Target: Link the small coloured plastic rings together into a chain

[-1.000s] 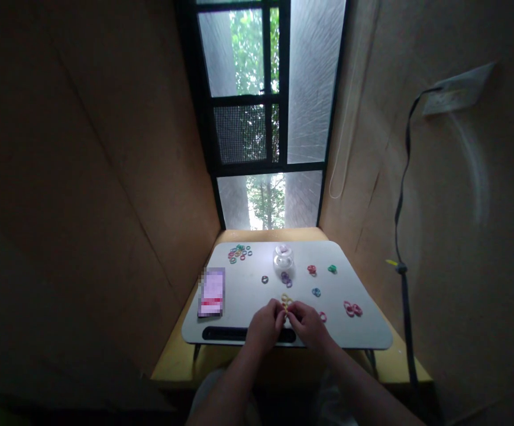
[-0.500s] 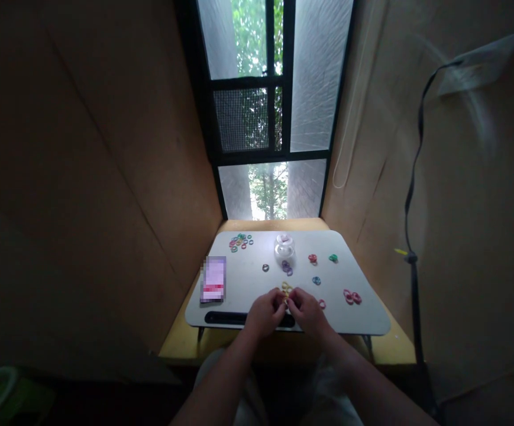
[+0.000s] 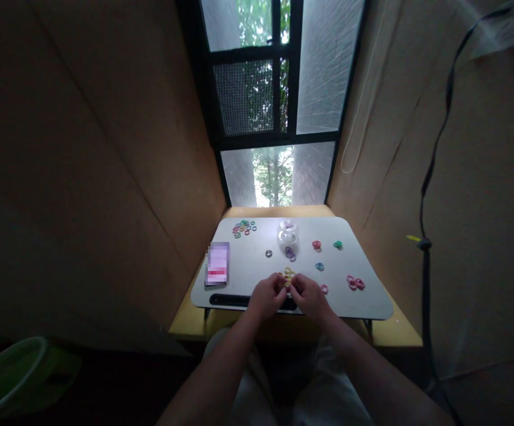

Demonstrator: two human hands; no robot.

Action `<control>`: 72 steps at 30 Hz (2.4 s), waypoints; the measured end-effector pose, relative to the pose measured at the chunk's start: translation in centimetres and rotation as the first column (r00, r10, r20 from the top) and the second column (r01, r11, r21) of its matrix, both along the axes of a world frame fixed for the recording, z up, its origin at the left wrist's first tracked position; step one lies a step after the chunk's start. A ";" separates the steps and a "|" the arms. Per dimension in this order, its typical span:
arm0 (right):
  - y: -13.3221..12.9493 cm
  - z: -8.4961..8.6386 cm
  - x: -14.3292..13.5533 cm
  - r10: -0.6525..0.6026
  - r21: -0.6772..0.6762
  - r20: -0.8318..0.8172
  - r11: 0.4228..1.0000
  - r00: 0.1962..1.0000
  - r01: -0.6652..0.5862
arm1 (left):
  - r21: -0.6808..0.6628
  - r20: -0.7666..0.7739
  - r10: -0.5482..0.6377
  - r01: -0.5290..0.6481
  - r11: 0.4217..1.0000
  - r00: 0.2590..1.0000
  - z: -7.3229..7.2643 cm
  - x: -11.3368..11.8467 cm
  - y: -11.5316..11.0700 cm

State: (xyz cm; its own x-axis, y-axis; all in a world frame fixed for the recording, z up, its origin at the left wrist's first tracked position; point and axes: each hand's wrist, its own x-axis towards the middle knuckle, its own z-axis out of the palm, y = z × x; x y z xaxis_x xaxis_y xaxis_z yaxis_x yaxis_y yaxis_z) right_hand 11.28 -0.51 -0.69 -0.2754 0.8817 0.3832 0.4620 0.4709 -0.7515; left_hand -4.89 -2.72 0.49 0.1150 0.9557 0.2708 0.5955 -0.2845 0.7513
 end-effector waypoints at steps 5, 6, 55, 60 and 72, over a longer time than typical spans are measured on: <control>-0.1 0.2 0.0 -0.026 0.007 0.004 1.000 1.000 0.026 | -0.027 0.077 -0.038 0.040 0.999 0.996 0.3 0.0 -0.1; -0.1 0.2 0.1 -0.031 0.011 0.010 0.999 0.999 0.031 | -0.030 0.079 -0.033 0.035 0.999 0.996 0.4 0.0 -0.1; 0.0 -0.4 0.1 -0.011 0.075 0.007 0.997 1.000 0.010 | -0.025 0.095 -0.011 0.013 1.000 0.995 0.9 0.1 -0.4; 0.1 -0.7 0.1 0.002 0.011 0.005 1.000 1.000 -0.002 | -0.039 0.070 -0.028 0.030 0.999 0.997 0.8 0.3 -0.5; -0.4 -0.2 0.1 -0.015 0.011 0.016 1.000 1.000 0.015 | -0.007 0.039 0.041 -0.040 0.999 0.998 0.0 0.2 -0.2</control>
State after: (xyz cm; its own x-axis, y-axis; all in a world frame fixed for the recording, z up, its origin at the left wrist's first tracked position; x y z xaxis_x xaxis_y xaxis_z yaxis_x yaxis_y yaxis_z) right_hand 11.38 -0.91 -0.84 -0.2678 0.8816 0.3886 0.4809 0.4718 -0.7390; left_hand -4.64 -2.93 0.52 0.0654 0.9610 0.2688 0.5762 -0.2563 0.7761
